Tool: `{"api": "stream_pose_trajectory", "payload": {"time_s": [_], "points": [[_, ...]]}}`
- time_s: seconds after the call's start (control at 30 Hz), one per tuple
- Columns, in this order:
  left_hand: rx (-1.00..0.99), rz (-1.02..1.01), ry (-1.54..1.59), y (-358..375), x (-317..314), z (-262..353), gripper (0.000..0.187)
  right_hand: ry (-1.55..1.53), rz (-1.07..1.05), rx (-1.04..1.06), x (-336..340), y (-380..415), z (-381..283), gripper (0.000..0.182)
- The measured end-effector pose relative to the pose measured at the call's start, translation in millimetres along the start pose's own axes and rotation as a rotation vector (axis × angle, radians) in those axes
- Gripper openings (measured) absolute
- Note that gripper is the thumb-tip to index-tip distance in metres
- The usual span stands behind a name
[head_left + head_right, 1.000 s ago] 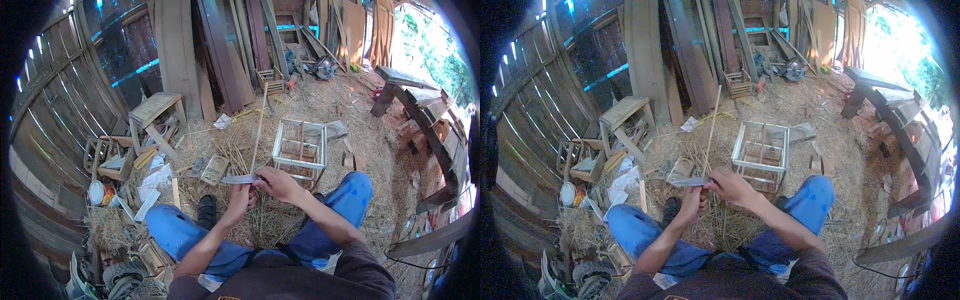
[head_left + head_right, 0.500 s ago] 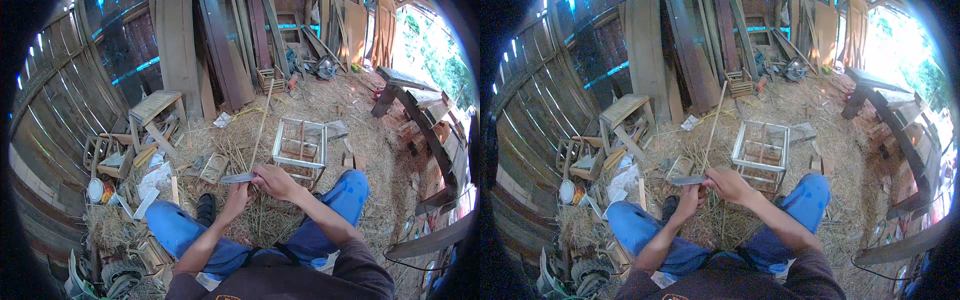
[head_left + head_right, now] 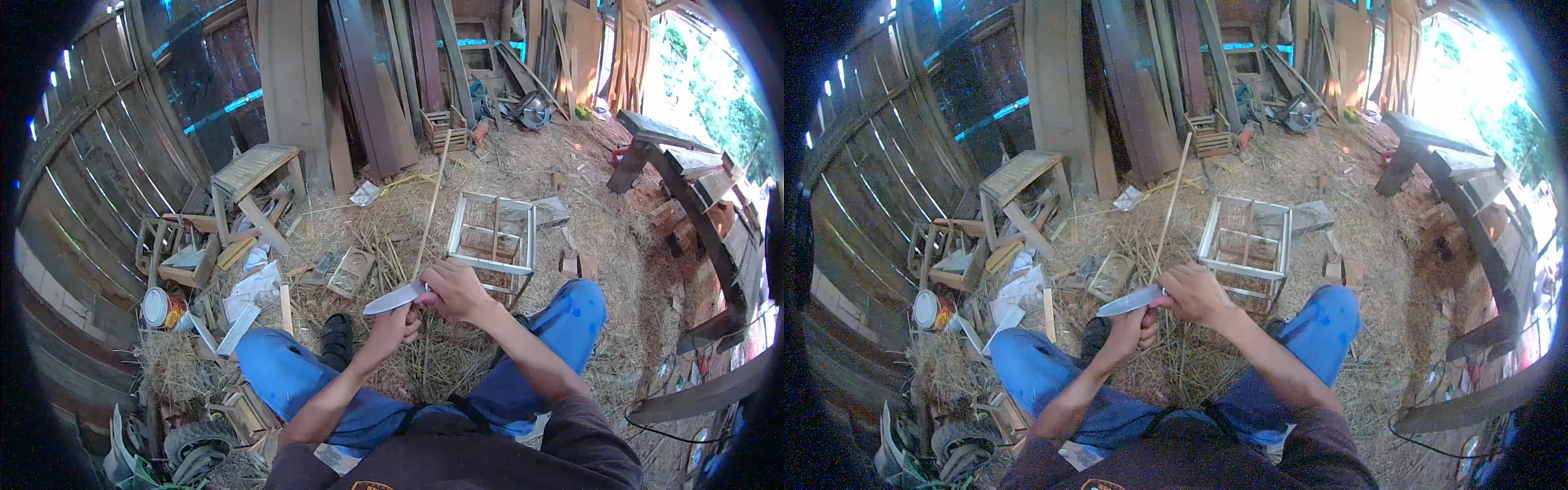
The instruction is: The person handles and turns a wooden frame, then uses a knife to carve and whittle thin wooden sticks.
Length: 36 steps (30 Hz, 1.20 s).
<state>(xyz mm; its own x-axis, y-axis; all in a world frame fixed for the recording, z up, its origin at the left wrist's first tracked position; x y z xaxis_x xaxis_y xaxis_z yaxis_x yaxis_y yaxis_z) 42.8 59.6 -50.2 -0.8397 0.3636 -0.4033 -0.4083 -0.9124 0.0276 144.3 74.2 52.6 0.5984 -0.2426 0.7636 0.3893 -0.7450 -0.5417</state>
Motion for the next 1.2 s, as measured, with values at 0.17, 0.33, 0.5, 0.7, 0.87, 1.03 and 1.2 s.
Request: {"api": "stream_pose_trajectory", "payload": {"time_s": [0.17, 0.33, 0.5, 0.7, 0.87, 1.03, 1.2], "points": [[0.015, 0.053, 0.185, 1.2, -4.5, 10.5, 0.022, 0.114, 0.032, -0.069, 10.9, -0.5, 18.7, 0.036], [-0.056, -0.018, 0.225, 3.4, -10.6, 30.7, 0.024, 0.162, 0.076, -0.105, 22.1, 0.8, 31.3, 0.039], [-0.103, -0.021, 0.259, 0.5, -14.2, 32.9, 0.024, 0.16, 0.084, -0.125, 27.3, -2.1, 28.6, 0.038], [-0.123, -0.096, 0.203, -9.4, -14.9, 19.6, 0.022, -0.001, -0.03, -0.269, 9.8, 13.1, 33.2, 0.032], [-0.041, -0.096, 0.186, -15.2, -30.2, 4.8, 0.022, -0.068, 0.003, -0.215, 17.0, 11.9, 25.5, 0.03], [0.055, -0.07, 0.133, -11.7, -28.2, -5.5, 0.024, -0.134, 0.067, -0.176, 36.8, 10.0, 30.7, 0.035], [0.027, -0.05, 0.153, -8.5, -30.8, 0.9, 0.024, -0.081, 0.08, -0.148, 44.4, 5.0, 26.9, 0.037]]}}
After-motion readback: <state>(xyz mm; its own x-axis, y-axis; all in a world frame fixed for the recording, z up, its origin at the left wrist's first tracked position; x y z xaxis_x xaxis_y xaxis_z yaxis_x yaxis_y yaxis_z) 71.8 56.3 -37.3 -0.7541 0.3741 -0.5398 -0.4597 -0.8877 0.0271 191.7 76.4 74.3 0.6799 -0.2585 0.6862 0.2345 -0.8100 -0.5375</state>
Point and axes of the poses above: each hand's wrist, its own y-axis away from the middle knuckle, its own x-axis out of the back of the hand, z = x × y, the point moved 9 cm from there along -y, towards the middle knuckle, and after that the axes turned 13 degrees about -x, right-handed, at the moved point
